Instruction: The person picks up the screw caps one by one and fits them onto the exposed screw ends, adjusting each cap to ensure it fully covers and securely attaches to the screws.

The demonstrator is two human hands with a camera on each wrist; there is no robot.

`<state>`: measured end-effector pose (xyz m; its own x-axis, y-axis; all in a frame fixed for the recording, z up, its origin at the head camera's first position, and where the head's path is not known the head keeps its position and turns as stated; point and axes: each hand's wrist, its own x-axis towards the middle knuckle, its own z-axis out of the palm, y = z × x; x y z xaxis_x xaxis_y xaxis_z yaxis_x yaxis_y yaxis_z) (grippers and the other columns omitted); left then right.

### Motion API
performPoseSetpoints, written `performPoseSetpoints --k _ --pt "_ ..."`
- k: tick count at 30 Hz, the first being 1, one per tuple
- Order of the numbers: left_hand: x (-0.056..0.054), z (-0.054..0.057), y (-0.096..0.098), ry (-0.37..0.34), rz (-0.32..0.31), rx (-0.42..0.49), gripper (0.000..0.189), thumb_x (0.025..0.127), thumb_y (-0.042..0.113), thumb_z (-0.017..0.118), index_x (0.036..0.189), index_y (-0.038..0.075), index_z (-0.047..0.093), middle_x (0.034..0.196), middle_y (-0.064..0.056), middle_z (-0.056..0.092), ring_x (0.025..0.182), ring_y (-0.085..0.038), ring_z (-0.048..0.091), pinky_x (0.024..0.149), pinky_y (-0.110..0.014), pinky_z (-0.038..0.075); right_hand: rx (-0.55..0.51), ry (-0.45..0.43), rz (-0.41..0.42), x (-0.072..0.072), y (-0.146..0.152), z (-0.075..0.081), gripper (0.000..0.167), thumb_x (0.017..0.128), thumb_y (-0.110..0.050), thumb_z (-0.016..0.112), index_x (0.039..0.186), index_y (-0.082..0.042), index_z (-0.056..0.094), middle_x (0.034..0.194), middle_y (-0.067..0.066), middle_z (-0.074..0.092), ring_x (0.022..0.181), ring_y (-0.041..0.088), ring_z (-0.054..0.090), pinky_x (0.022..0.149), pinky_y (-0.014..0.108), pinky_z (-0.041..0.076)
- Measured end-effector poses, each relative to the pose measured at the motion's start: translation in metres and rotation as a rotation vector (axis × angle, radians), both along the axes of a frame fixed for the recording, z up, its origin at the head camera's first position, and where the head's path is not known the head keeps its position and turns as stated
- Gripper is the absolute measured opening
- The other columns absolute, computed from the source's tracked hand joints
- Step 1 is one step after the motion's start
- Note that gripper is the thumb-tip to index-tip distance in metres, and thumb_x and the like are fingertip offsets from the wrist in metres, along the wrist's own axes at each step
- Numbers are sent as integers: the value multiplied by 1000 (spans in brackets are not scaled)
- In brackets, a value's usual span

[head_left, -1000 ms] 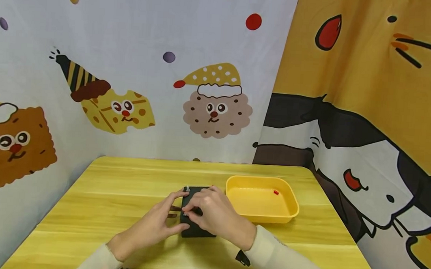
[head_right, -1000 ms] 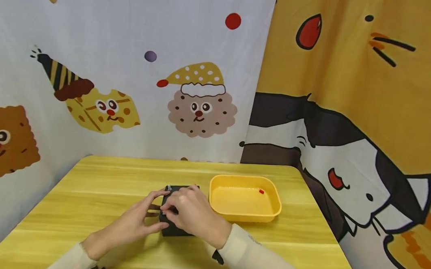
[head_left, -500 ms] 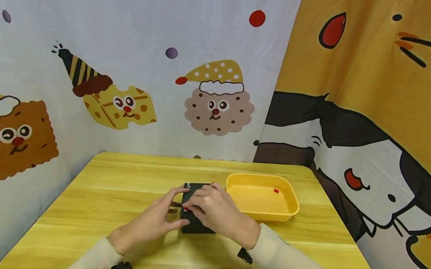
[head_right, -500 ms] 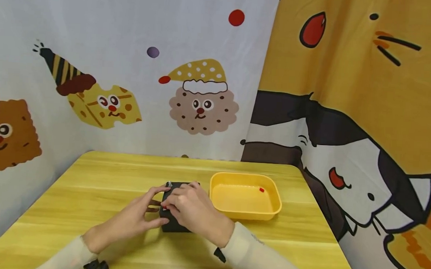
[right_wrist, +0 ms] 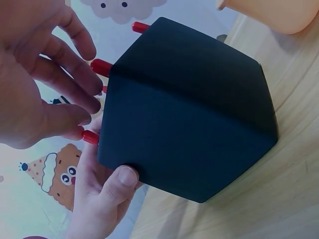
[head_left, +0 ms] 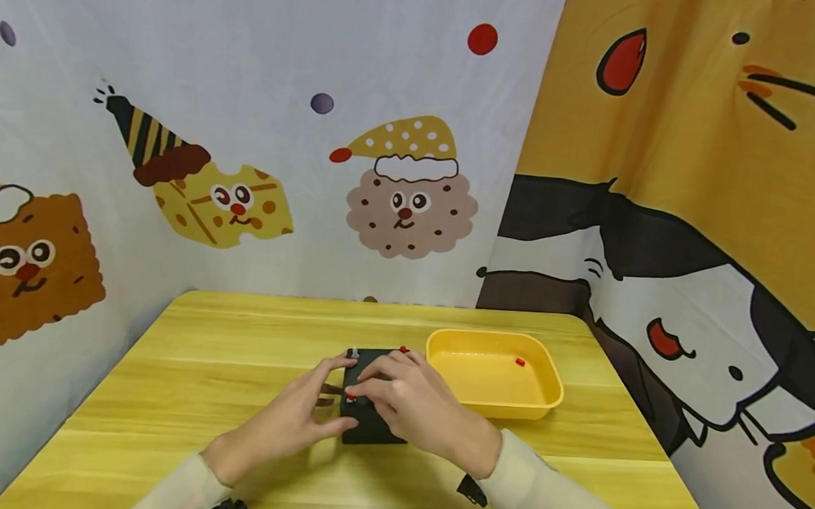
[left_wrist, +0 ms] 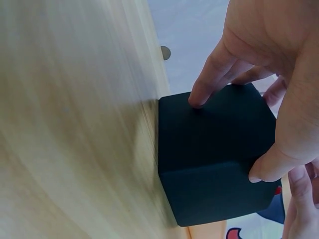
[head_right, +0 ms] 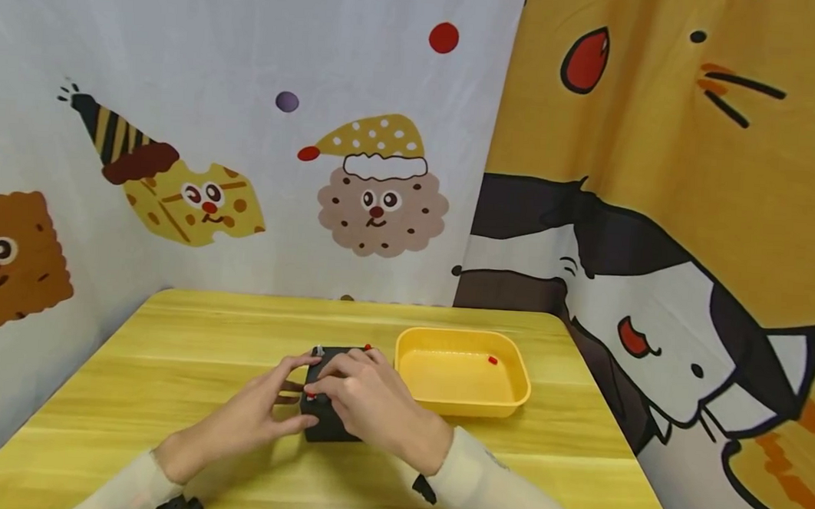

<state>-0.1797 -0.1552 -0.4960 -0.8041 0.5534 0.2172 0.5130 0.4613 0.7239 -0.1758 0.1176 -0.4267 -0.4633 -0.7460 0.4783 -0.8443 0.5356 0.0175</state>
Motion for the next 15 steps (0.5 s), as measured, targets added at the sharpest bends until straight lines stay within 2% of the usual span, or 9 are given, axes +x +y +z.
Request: performPoseSetpoints --k 4,8,12,15 --pt "-1 0 1 23 -2 -5 86 111 46 82 177 19 34 171 -24 58 130 -42 82 101 -48 74 -1 -10 -4 0 2 -1 43 96 -10 98 133 -31 90 128 -8 83 113 14 76 84 27 50" --pt "-2 0 1 30 -1 -3 86 110 42 84 177 17 35 172 -25 57 130 -40 82 103 -48 73 4 -11 -6 0 5 -2 44 97 -10 97 134 -32 89 133 -7 82 117 14 76 86 30 54" --pt "-2 -1 1 32 -3 -8 86 110 43 84 176 17 36 172 -26 57 130 -41 82 102 -49 73 -1 -14 1 0 6 -1 43 98 -9 95 134 -32 89 135 -6 81 120 16 77 96 36 64" --pt "-1 -2 1 34 -3 -10 86 110 45 83 176 17 36 172 -26 57 129 -42 82 102 -49 73 -9 -9 7 1 7 0 42 98 -9 95 132 -32 90 135 -5 81 119 17 77 100 39 67"
